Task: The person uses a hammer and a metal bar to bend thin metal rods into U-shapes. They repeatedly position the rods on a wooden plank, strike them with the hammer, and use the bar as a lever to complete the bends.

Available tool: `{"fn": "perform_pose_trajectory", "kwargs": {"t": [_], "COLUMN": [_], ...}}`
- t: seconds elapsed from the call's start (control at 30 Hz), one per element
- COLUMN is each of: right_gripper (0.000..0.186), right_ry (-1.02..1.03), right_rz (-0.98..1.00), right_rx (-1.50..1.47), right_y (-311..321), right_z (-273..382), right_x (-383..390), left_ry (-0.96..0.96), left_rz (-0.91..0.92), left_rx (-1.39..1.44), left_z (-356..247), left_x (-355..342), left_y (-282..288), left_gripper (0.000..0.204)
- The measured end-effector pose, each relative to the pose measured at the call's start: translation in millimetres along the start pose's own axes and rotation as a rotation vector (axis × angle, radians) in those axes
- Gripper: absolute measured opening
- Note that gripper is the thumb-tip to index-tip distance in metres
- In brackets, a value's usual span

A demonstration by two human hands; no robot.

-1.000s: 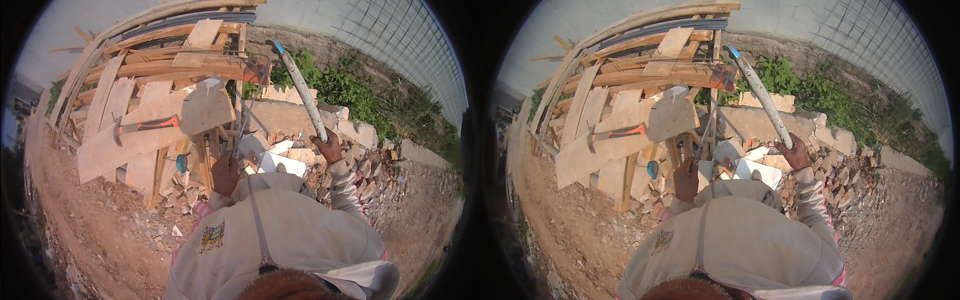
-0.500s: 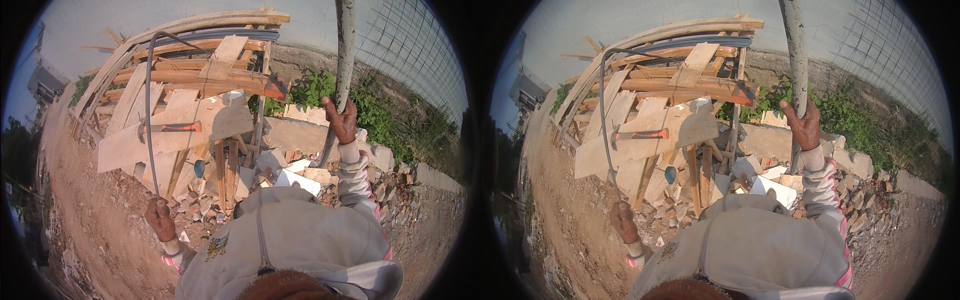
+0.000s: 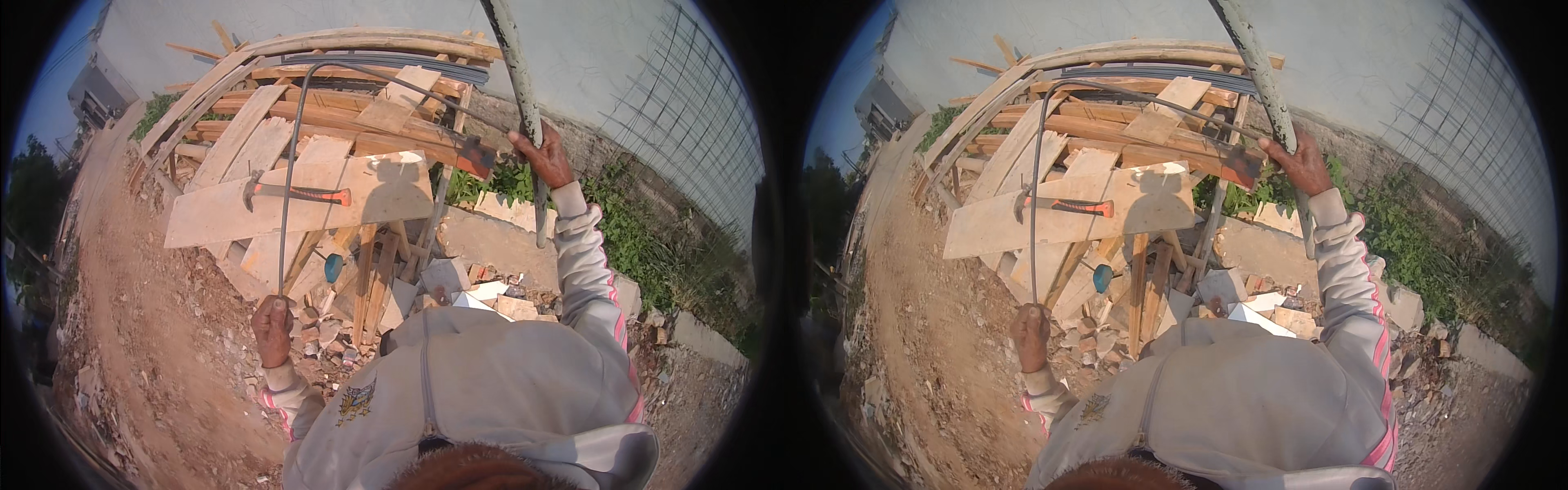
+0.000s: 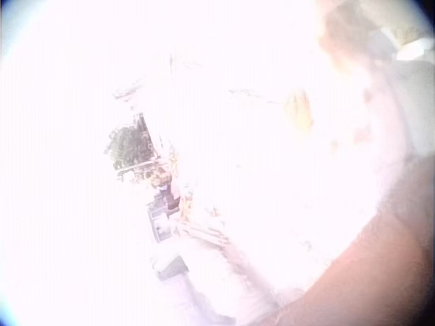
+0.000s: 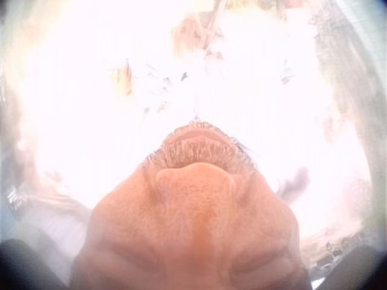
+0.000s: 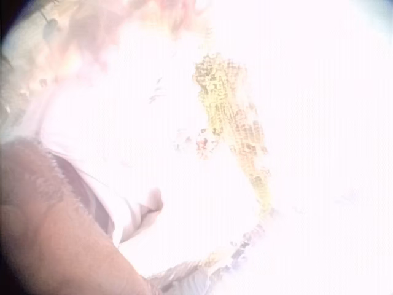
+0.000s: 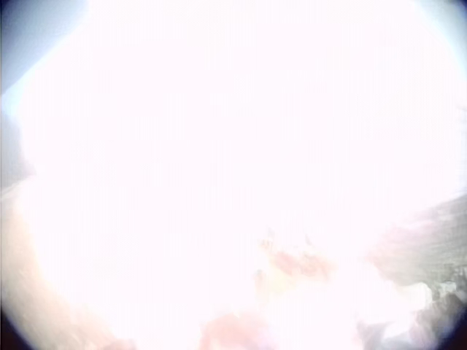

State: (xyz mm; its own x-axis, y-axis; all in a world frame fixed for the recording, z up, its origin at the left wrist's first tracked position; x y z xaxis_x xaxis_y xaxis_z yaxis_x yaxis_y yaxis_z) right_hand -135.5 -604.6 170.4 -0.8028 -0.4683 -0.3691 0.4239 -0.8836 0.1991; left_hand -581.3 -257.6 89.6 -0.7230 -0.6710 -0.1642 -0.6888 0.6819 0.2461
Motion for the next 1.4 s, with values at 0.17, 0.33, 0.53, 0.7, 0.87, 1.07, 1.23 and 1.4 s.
{"fn": "perform_pose_trajectory", "kwargs": {"t": [0.17, 0.33, 0.53, 0.7, 0.87, 1.07, 1.23, 1.4], "right_gripper": [0.044, 0.049, 0.051, 0.049, 0.043, 0.032, 0.028, 0.024], "right_ry": [-0.118, -0.168, -0.329, -0.321, -0.355, -0.649, -0.810, -0.911], "right_rz": [-0.198, -0.231, -0.203, -0.228, -0.150, -0.106, -0.011, 0.045], "right_rx": [0.288, 0.841, 0.754, 0.668, 0.618, 0.321, 0.146, 0.002], "right_y": [55.0, 119.4, 153.9, 152.2, 158.1, 155.9, 150.5, 154.4], "right_z": [-42.4, -82.1, -140.8, -150.1, -177.3, -166.4, -172.2, -180.0], "right_x": [44.2, 65.2, 73.8, 64.6, 69.0, 70.1, 65.8, 66.6], "left_ry": [-0.040, -0.162, -0.213, -0.071, -0.240, -0.447, -0.354, -0.259], "left_rz": [0.024, 0.168, 0.202, 0.155, 0.008, -0.107, -0.041, 0.023], "left_rx": [-0.272, -0.569, -0.717, -0.899, -1.067, -0.804, -0.673, -0.722], "left_z": [34.3, 38.1, 29.5, 16.3, 2.8, -36.8, 26.0, 28.7], "left_x": [-20.6, -56.9, -87.6, -90.3, -105.7, -189.6, -247.9, -254.7], "left_y": [-82.0, -150.1, -194.0, -206.7, -243.8, -369.7, -446.0, -453.2], "left_gripper": [0.030, 0.026, 0.026, 0.017, 0.024, 0.021, 0.021, 0.021]}}
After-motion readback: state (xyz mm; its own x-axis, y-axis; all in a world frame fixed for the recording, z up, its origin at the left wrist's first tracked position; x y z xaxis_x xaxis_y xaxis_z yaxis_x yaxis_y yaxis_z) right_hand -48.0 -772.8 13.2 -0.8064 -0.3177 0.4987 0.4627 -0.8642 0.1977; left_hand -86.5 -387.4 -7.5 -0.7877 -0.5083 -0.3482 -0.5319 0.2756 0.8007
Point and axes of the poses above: each hand's wrist, its own x-axis away from the middle knuckle, its own y-axis out of the back of the hand, z = x × y, the point moved 4 cm from there along -x, towards the middle knuckle, and after that the axes turned 9 degrees about -x, right-handed, at the moved point
